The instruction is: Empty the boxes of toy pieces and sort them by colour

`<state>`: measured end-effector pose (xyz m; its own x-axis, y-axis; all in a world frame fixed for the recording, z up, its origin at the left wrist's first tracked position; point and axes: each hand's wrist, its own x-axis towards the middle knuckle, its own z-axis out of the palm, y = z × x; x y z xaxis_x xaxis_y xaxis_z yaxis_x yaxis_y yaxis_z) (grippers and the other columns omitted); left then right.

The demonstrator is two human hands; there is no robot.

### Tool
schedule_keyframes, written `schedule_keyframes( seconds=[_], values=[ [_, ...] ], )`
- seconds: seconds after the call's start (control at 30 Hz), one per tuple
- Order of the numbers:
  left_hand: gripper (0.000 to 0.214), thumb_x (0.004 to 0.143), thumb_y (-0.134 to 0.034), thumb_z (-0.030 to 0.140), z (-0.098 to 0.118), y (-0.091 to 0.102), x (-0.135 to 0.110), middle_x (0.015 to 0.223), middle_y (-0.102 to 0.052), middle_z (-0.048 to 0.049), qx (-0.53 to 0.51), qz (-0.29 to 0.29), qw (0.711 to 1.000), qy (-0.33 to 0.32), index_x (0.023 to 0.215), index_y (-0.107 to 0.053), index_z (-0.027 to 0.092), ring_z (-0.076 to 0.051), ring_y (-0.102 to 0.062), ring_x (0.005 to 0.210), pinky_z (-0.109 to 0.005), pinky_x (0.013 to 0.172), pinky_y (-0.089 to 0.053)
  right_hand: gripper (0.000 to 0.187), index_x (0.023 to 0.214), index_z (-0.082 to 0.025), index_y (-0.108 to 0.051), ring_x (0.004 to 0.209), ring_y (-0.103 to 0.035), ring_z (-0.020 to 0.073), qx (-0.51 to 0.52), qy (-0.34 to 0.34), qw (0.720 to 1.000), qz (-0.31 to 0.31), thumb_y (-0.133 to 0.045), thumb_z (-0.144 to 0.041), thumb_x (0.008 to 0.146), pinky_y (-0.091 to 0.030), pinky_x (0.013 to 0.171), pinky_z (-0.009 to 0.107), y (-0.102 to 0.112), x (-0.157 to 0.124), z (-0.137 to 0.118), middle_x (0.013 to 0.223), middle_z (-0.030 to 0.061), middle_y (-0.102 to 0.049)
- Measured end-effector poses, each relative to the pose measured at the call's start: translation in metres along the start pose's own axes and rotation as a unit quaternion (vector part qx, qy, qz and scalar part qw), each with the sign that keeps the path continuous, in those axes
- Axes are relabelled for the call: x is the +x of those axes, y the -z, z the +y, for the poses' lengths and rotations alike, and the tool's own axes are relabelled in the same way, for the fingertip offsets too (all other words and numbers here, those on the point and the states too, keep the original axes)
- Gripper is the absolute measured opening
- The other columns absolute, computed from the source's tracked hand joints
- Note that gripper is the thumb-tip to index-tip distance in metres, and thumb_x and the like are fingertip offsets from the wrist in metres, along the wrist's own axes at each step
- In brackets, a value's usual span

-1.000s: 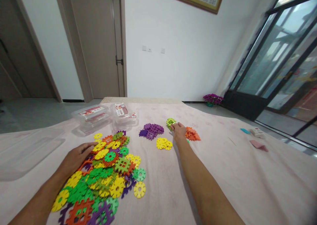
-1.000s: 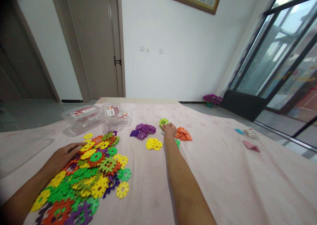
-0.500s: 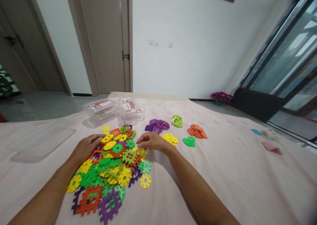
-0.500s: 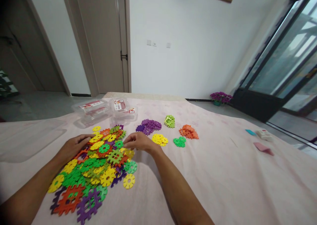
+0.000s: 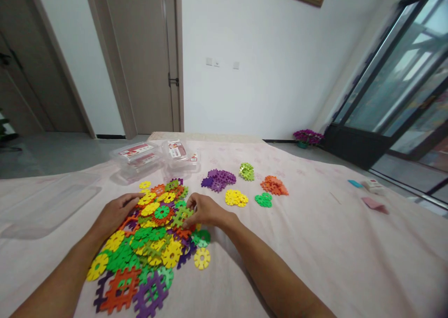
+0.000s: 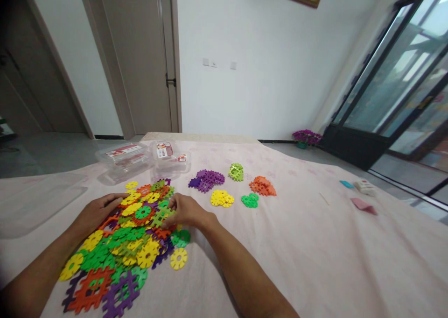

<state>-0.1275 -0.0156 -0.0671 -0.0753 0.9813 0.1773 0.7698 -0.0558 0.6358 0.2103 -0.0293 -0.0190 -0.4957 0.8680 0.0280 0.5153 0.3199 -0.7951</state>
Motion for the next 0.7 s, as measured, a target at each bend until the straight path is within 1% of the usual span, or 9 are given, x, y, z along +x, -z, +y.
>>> schedule_keyframes(
  seconds=[0.1, 0.17, 0.2, 0.3, 0.4, 0.47, 0.5, 0.57, 0.7],
  values=[
    [0.054, 0.086, -0.049, 0.062, -0.004, -0.001, 0.001, 0.123, -0.075, -0.0028, -0.005, -0.007, 1.0, 0.0, 0.118, -0.075, 0.028, -0.028, -0.071, 0.108, -0.036, 0.097, -0.053, 0.037, 0.088, -0.02, -0.06, 0.06, -0.054, 0.009, 0.138, -0.005, 0.99, 0.022, -0.085, -0.026, 0.061, -0.037, 0.052, 0.019, 0.007, 0.006, 0.005, 0.069, -0.0073, -0.058],
    [0.054, 0.086, -0.05, 0.062, -0.005, -0.001, 0.002, 0.122, -0.075, -0.0035, -0.006, -0.007, 1.0, -0.001, 0.119, -0.075, 0.027, -0.028, -0.072, 0.107, -0.036, 0.095, -0.055, 0.03, 0.089, -0.02, -0.059, 0.053, -0.055, 0.0094, 0.228, -0.014, 0.972, 0.051, -0.077, -0.033, 0.069, -0.04, 0.049, 0.019, 0.019, 0.009, 0.01, 0.063, -0.0074, -0.058],
    [0.054, 0.086, -0.05, 0.062, -0.005, -0.001, 0.002, 0.122, -0.075, -0.0038, -0.006, -0.006, 1.0, -0.002, 0.12, -0.075, 0.027, -0.028, -0.072, 0.106, -0.036, 0.094, -0.055, 0.029, 0.089, -0.019, -0.059, 0.05, -0.055, 0.0098, 0.259, -0.015, 0.963, 0.078, -0.075, -0.036, 0.071, -0.041, 0.048, 0.02, 0.028, 0.01, 0.013, 0.061, -0.007, -0.059],
    [0.054, 0.085, -0.051, 0.063, -0.005, -0.001, 0.002, 0.122, -0.075, -0.0035, -0.006, -0.009, 1.0, 0.007, 0.118, -0.075, 0.028, -0.028, -0.073, 0.104, -0.036, 0.089, -0.057, 0.029, 0.079, -0.019, -0.057, 0.049, -0.055, 0.0102, 0.307, -0.014, 0.927, 0.213, -0.075, -0.04, 0.068, -0.045, 0.047, 0.021, 0.058, 0.01, 0.03, 0.058, -0.0049, -0.061],
    [0.055, 0.084, -0.05, 0.062, -0.005, -0.001, 0.003, 0.123, -0.075, -0.0036, 0.001, -0.012, 1.0, 0.011, 0.119, -0.075, 0.029, -0.029, -0.072, 0.106, -0.036, 0.09, -0.057, 0.026, 0.072, -0.019, -0.056, 0.051, -0.059, 0.0118, 0.334, -0.048, 0.87, 0.359, -0.075, -0.034, 0.063, -0.05, 0.049, 0.022, 0.086, 0.007, 0.057, 0.058, -0.0045, -0.061],
    [0.055, 0.085, -0.049, 0.062, -0.006, -0.001, 0.003, 0.123, -0.075, -0.004, 0.009, -0.007, 1.0, 0.004, 0.12, -0.075, 0.028, -0.029, -0.071, 0.108, -0.037, 0.093, -0.056, 0.024, 0.072, -0.019, -0.056, 0.053, -0.062, 0.0131, 0.344, -0.069, 0.837, 0.42, -0.074, -0.031, 0.063, -0.054, 0.052, 0.024, 0.1, 0.006, 0.074, 0.057, -0.0044, -0.061],
    [0.054, 0.085, -0.049, 0.061, -0.006, -0.001, 0.003, 0.123, -0.075, -0.0041, 0.013, -0.004, 1.0, -0.001, 0.119, -0.075, 0.028, -0.029, -0.071, 0.108, -0.037, 0.094, -0.056, 0.023, 0.073, -0.019, -0.056, 0.054, -0.063, 0.0136, 0.348, -0.075, 0.825, 0.438, -0.074, -0.03, 0.063, -0.055, 0.053, 0.024, 0.106, 0.006, 0.081, 0.057, -0.0045, -0.061],
    [0.053, 0.086, -0.049, 0.06, -0.007, -0.001, 0.003, 0.122, -0.075, -0.0039, 0.018, 0.0, 1.0, -0.006, 0.119, -0.075, 0.028, -0.029, -0.072, 0.107, -0.037, 0.096, -0.055, 0.023, 0.078, -0.018, -0.058, 0.059, -0.065, 0.0142, 0.356, -0.075, 0.812, 0.457, -0.074, -0.028, 0.063, -0.058, 0.058, 0.025, 0.117, 0.006, 0.093, 0.062, -0.0038, -0.063],
    [0.051, 0.087, -0.05, 0.058, -0.006, -0.002, 0.003, 0.12, -0.076, -0.0038, 0.021, 0.004, 1.0, -0.005, 0.118, -0.076, 0.027, -0.027, -0.073, 0.105, -0.036, 0.096, -0.055, 0.039, 0.095, -0.018, -0.062, 0.081, -0.072, 0.0163, 0.409, -0.042, 0.761, 0.501, -0.078, -0.022, 0.059, -0.061, 0.072, 0.026, 0.132, 0.009, 0.108, 0.088, 0.0021, -0.072]
  ],
)
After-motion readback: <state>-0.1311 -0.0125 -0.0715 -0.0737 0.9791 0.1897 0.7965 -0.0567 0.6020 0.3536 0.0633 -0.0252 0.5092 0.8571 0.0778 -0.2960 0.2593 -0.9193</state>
